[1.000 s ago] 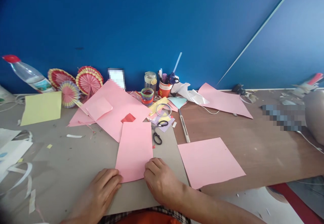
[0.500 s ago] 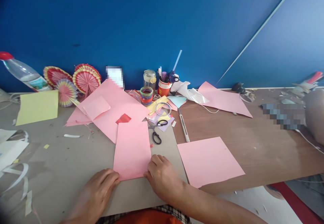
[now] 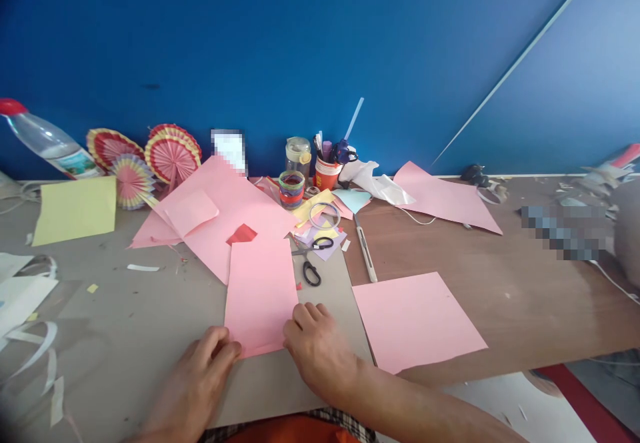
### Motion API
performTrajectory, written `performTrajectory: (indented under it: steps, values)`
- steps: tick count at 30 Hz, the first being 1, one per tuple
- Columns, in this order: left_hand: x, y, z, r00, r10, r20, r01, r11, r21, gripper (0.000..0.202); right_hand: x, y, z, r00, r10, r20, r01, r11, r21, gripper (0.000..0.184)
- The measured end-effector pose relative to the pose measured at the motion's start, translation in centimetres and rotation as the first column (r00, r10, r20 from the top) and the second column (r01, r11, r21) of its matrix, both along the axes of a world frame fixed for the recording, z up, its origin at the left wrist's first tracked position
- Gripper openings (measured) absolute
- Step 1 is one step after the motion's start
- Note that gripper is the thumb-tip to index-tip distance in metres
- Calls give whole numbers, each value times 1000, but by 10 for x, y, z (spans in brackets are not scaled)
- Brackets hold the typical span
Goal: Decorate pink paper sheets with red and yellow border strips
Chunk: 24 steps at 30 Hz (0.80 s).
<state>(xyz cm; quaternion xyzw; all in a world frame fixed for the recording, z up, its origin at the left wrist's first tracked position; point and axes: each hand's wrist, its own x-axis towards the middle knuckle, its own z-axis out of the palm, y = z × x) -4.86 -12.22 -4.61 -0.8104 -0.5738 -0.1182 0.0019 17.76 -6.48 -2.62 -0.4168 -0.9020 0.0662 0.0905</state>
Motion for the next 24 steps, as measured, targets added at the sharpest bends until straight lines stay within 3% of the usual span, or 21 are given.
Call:
performTrajectory:
  steps: [4, 13, 16, 21, 24]
  values:
    - [-2, -1, 4, 999, -28, -40, 29, 999, 35, 35, 5, -1, -6, 991, 103, -79, -90, 984, 153, 20]
    - [-9, -4, -5, 992, -126, -4, 125, 980, 154, 35, 11, -1, -12, 978, 164, -128, -147, 980, 134, 20]
    - [-11, -2, -1, 988, -150, 21, 146, 979, 141, 33, 13, -3, -8, 977, 116, -181, -108, 993, 55, 22]
    - [-7, 0, 8, 979, -115, 166, 78, 974, 215, 19, 15, -5, 5, 959, -37, -282, -21, 980, -199, 15]
    - [-8, -3, 8, 974, -132, 185, 99, 980, 175, 17, 15, -7, 6, 953, -23, -302, -42, 978, -206, 14]
